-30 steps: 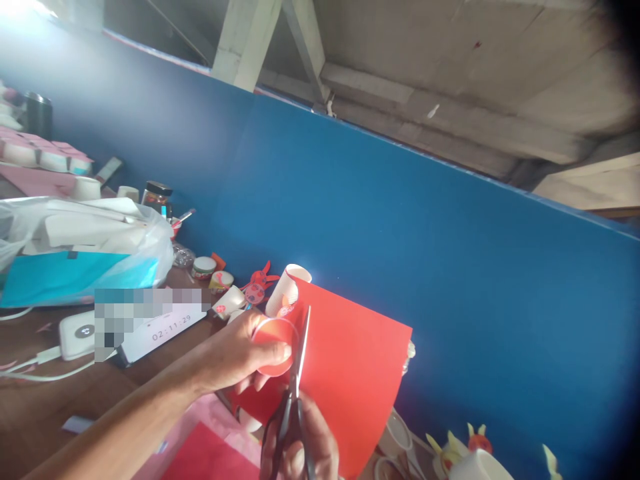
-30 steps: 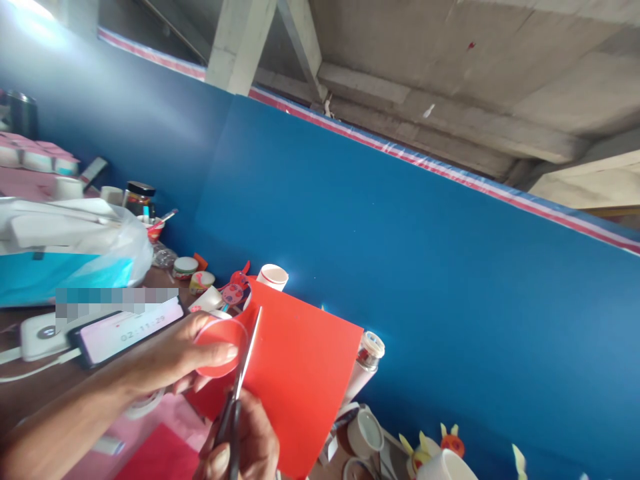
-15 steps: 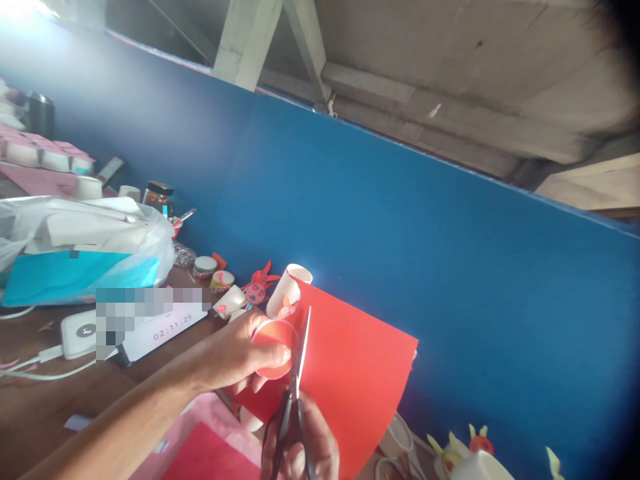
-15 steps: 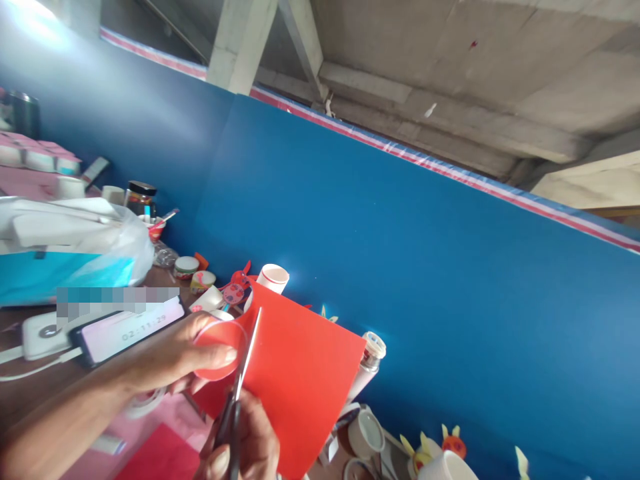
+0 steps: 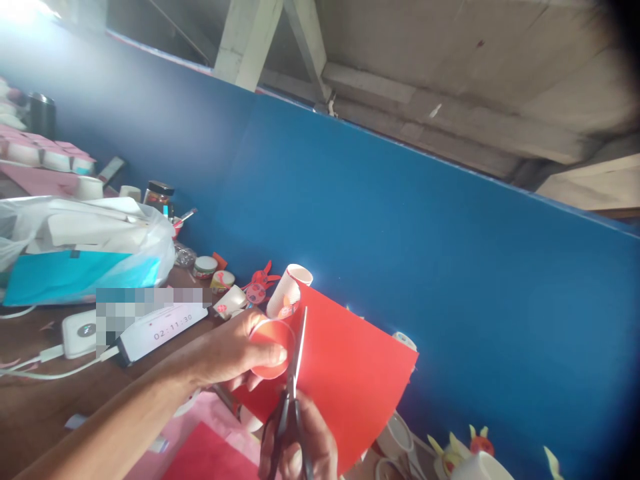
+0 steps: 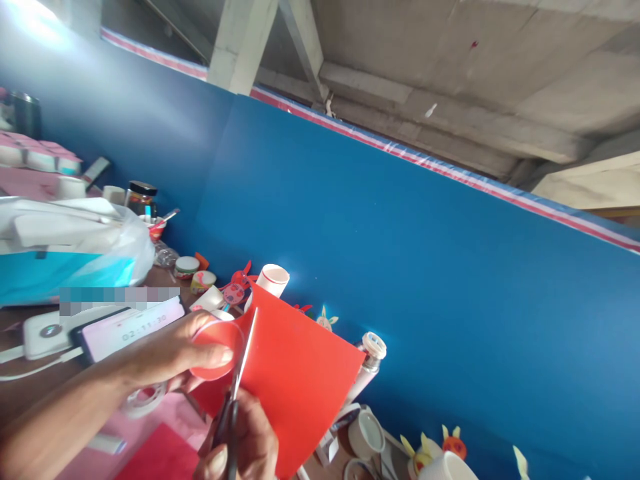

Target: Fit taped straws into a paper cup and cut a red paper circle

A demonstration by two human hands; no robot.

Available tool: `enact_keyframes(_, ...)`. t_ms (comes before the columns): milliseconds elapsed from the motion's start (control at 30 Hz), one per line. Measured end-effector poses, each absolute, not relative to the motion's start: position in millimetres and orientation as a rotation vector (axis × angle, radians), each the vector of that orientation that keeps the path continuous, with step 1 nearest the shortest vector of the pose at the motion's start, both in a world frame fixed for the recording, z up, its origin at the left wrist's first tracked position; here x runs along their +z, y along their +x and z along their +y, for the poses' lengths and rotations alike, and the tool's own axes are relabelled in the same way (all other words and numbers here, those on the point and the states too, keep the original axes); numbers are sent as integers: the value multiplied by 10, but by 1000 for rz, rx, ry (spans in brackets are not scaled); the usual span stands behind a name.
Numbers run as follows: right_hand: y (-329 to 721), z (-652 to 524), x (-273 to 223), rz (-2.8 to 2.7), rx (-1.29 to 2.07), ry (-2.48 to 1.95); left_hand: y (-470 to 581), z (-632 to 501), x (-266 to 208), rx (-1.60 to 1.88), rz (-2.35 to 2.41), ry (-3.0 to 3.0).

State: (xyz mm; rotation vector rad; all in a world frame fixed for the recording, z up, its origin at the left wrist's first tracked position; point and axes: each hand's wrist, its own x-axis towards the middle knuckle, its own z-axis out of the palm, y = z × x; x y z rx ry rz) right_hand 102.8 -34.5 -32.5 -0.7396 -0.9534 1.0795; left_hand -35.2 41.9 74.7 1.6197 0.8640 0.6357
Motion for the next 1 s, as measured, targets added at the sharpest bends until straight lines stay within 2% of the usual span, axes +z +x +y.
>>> enact_keyframes(200, 1044, -333, -278, -1072, 1003, -804, -379, 446, 789, 582, 786, 1635)
enact_keyframes(667, 1060, -324, -453, -1015, 1088, -744, -417, 467, 746, 542, 837, 1619)
enact_keyframes(1000, 1086, -345, -384, -961, 1000, -786, -327, 454, 693, 631, 650, 1674)
